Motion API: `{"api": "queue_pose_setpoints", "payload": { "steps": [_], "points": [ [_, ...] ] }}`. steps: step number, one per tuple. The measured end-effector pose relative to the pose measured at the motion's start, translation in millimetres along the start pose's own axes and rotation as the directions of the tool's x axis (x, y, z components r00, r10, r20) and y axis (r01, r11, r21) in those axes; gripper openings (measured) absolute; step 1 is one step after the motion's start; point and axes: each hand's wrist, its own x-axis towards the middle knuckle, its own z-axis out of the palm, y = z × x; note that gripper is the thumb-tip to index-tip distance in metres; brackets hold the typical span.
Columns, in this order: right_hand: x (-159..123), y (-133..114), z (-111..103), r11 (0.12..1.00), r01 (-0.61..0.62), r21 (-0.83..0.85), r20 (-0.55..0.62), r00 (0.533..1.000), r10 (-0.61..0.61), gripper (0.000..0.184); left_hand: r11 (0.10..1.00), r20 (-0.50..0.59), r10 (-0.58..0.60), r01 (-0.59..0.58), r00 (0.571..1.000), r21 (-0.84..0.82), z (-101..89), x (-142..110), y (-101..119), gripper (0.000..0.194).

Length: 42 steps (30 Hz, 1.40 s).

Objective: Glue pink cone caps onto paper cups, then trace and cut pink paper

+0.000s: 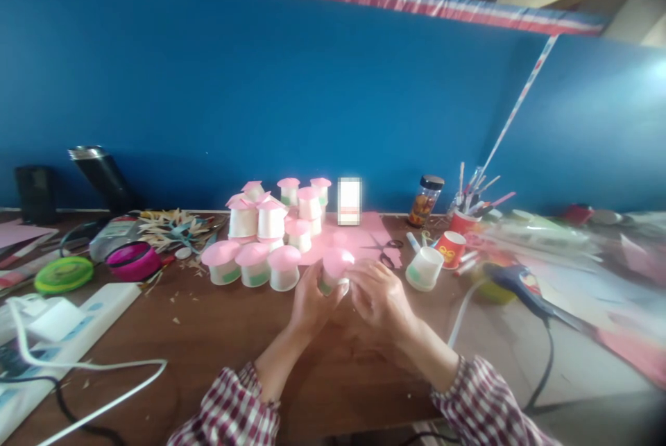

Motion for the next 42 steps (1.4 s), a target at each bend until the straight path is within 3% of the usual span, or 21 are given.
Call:
{"api": "queue_pose_setpoints", "payload": {
  "steps": [11,17,26,42],
  "points": [
    [-2.1,-1.2,0.5,1.000,-0.021,0.005,0.006,1.000,0.021,0.029,1.000,-0.032,-0.029,0.029,0.999,-0.007,0.3,-1.1,-1.9,0.037],
    [-2.1,-3.5,-0.8,0.996,-0.084,0.038,-0.092,0.992,0.087,0.031,0.994,-0.014,-0.066,0.065,0.998,-0.083,1.4,0.7,-6.6,0.037],
    [-1.6,-0.9,4.2,0.990,-0.038,-0.134,-0.029,0.999,0.035,0.034,0.977,-0.003,-0.105,0.103,0.994,-0.188,2.3,0.7,-5.8,0.036],
    [1.7,-1.0,5.1,0.988,-0.027,-0.153,-0.011,1.000,0.026,0.033,0.995,0.003,-0.074,0.074,0.997,-0.065,0.1,0.4,-1.9,0.031]
  ]
}}
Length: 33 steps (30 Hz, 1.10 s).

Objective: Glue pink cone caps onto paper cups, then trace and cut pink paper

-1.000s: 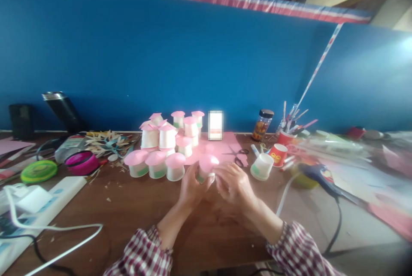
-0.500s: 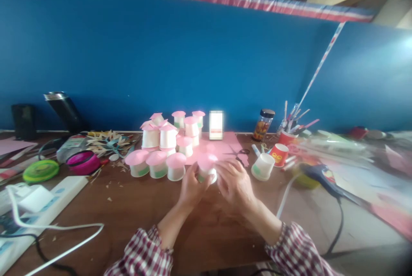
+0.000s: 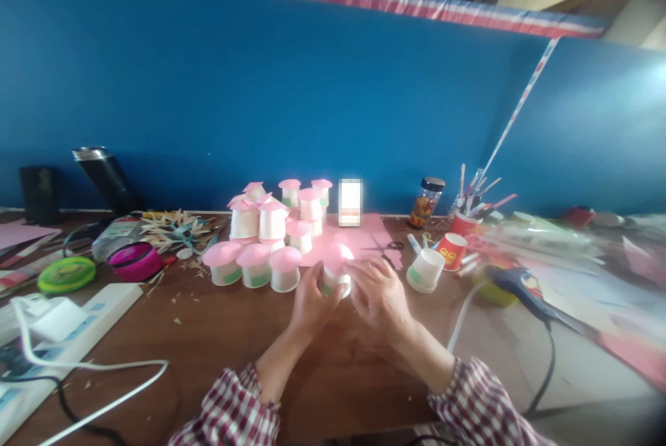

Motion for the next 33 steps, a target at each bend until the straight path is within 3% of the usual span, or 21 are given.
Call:
{"api": "queue_pose_setpoints", "payload": {
  "steps": [11,21,27,29,33],
  "points": [
    [-1,1,1,1.000,-0.012,-0.004,0.021,1.000,0.013,0.027,0.998,-0.002,0.022,-0.022,1.000,0.062,0.2,-1,0,0.030],
    [-1,-1,-4,0.998,-0.032,0.055,-0.004,0.999,0.032,0.030,1.000,-0.011,0.012,-0.012,1.000,-0.012,1.8,0,-3,0.035],
    [-9,3,4,0.957,-0.270,0.103,-0.133,0.950,0.282,0.046,0.994,-0.013,-0.019,0.017,1.000,-0.107,-0.4,0,-1,0.046],
    [-13,6,9,0.926,-0.344,0.154,-0.055,0.933,0.356,0.049,0.989,-0.036,-0.031,0.025,0.999,-0.143,-2.6,-1,3,0.050],
    [-21,11,8,0.828,-0.451,0.334,0.234,0.890,0.391,0.021,0.951,-0.066,-0.090,0.065,0.994,-0.303,-10.8,-5,13,0.048]
  ]
}}
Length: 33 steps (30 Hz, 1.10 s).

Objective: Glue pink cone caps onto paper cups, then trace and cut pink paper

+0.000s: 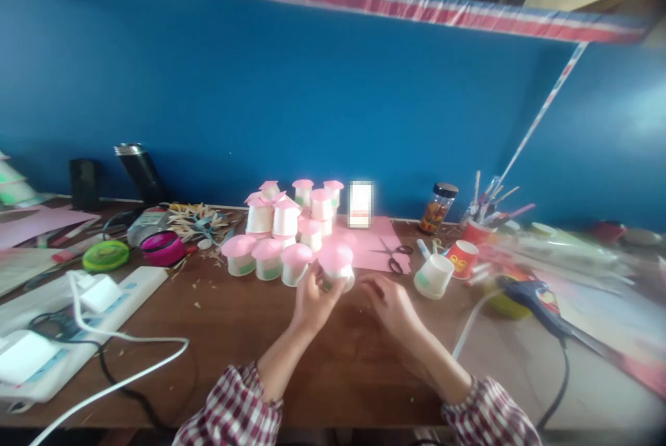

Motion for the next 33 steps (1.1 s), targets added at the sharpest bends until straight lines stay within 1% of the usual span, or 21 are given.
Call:
{"api": "queue_pose_setpoints", "payload": {
  "steps": [2,3,5,7,9,10,11,12,13,14,15,17,19,21,23,26,29,33],
  "points": [
    [-4,2,-6,0.992,-0.056,0.113,0.049,0.998,0.050,0.028,0.999,-0.020,-0.027,0.026,0.999,-0.040,-6.4,-4,5,0.046],
    [-6,4,-10,0.981,-0.092,0.174,0.039,0.995,0.086,0.032,0.998,-0.034,-0.040,0.038,0.999,-0.052,-10.9,-6,8,0.046],
    [-11,9,-19,0.931,-0.181,0.316,-0.018,0.980,0.197,0.038,0.994,-0.064,-0.072,0.067,0.995,-0.085,-22.9,-11,11,0.049],
    [-18,18,-30,0.852,-0.269,0.449,-0.076,0.939,0.337,0.042,0.992,-0.106,-0.095,0.086,0.990,-0.091,-39.3,-18,13,0.051],
    [-26,27,-40,0.788,-0.326,0.522,-0.140,0.879,0.456,0.042,0.995,-0.187,-0.097,0.092,0.978,-0.035,-59.7,-24,13,0.054],
    [-31,31,-45,0.778,-0.342,0.528,-0.169,0.855,0.490,0.041,0.995,-0.240,-0.089,0.098,0.967,0.026,-71.3,-26,11,0.055],
    [-35,35,-49,0.786,-0.348,0.512,-0.198,0.842,0.502,0.041,0.990,-0.292,-0.071,0.104,0.954,0.098,-83.4,-27,10,0.057],
    [-39,37,-51,0.813,-0.342,0.471,-0.222,0.846,0.485,0.040,0.974,-0.351,-0.045,0.118,0.935,0.192,-95.6,-28,8,0.058],
    [-43,39,-53,0.853,-0.325,0.409,-0.245,0.861,0.445,0.040,0.937,-0.426,0.007,0.143,0.905,0.319,-107.7,-28,6,0.059],
    [-46,40,-52,0.896,-0.299,0.328,-0.259,0.884,0.389,0.039,0.875,-0.484,0.072,0.178,0.872,0.450,-119.2,-27,4,0.058],
    [-48,40,-51,0.934,-0.265,0.238,-0.261,0.909,0.324,0.038,0.816,-0.516,0.108,0.220,0.850,0.534,-129.6,-25,3,0.057],
    [-52,40,-44,0.980,-0.185,0.071,-0.248,0.949,0.197,0.034,0.756,-0.552,0.118,0.286,0.826,0.589,-145.9,-21,0,0.058],
    [-55,38,-36,0.993,-0.114,-0.041,-0.211,0.972,0.102,0.030,0.717,-0.553,0.106,0.322,0.826,0.618,-155.2,-18,-1,0.058],
    [-56,36,-30,0.993,-0.051,-0.108,-0.159,0.987,0.033,0.027,0.668,-0.536,0.115,0.334,0.837,0.665,-158.4,-15,-3,0.056],
    [-58,35,-26,0.990,-0.003,-0.142,-0.104,0.994,-0.012,0.025,0.625,-0.515,0.137,0.329,0.846,0.708,-157.6,-13,-5,0.052],
    [-60,33,-26,0.986,0.033,-0.164,-0.058,0.997,-0.043,0.024,0.597,-0.492,0.149,0.318,0.858,0.736,-154.0,-12,-11,0.051],
    [-61,33,-27,0.983,0.045,-0.175,-0.059,0.997,-0.056,0.024,0.587,-0.482,0.135,0.322,0.866,0.743,-151.4,-12,-17,0.057],
    [-61,34,-27,0.983,0.050,-0.176,-0.054,0.997,-0.060,0.023,0.589,-0.490,0.131,0.330,0.862,0.737,-149.5,-10,-19,0.072]
  ]
}}
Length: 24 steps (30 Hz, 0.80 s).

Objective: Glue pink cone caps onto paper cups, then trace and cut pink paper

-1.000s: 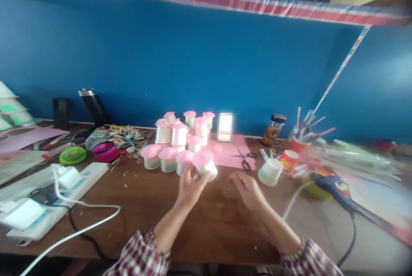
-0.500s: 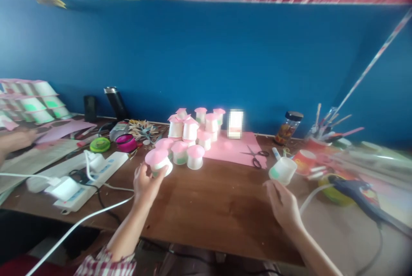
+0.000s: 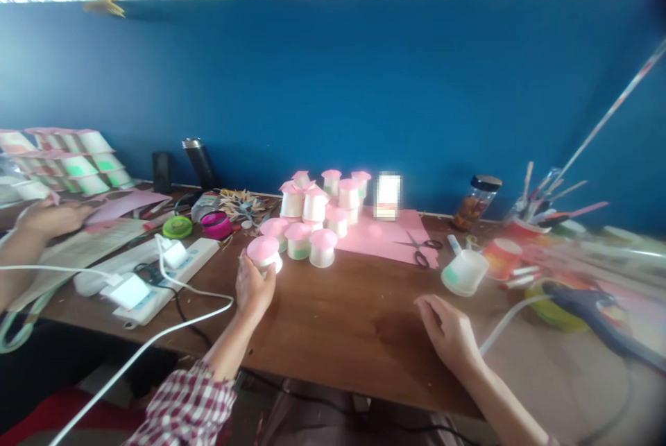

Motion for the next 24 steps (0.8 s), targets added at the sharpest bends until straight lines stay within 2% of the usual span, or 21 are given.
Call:
{"api": "queue_pose_setpoints", "payload": {
  "steps": [9,13,17,19,20,22,24],
  "points": [
    [-1,1,1,1.000,-0.010,0.011,0.023,1.000,0.010,0.023,0.998,0.008,-0.052,0.052,0.999,-0.036,3.0,-2,1,0.093],
    [-1,1,1,1.000,-0.006,0.017,0.049,0.999,0.005,0.023,0.998,0.051,-0.045,0.047,0.998,-0.052,0.3,-10,2,0.100],
    [-1,0,1,1.000,0.006,0.007,0.058,0.998,-0.006,0.024,0.998,0.137,-0.012,0.020,0.991,-0.057,-10.8,-43,15,0.103],
    [-1,-1,0,1.000,0.012,0.003,0.062,0.998,-0.013,0.023,0.994,0.137,0.082,-0.072,0.987,-0.078,-16.1,-70,29,0.094],
    [-1,-2,0,1.000,0.018,0.001,0.067,0.998,-0.018,0.023,0.978,0.137,0.193,-0.179,0.972,-0.110,-17.3,-84,37,0.087],
    [0,-5,-1,0.999,0.034,-0.012,0.077,0.997,-0.033,0.024,0.895,0.161,0.432,-0.400,0.887,-0.197,-14.6,-106,55,0.074],
    [2,-10,-4,0.996,0.075,-0.040,0.104,0.992,-0.070,0.022,0.817,0.232,0.563,-0.495,0.793,-0.295,-3.7,-117,74,0.066]
  ]
}}
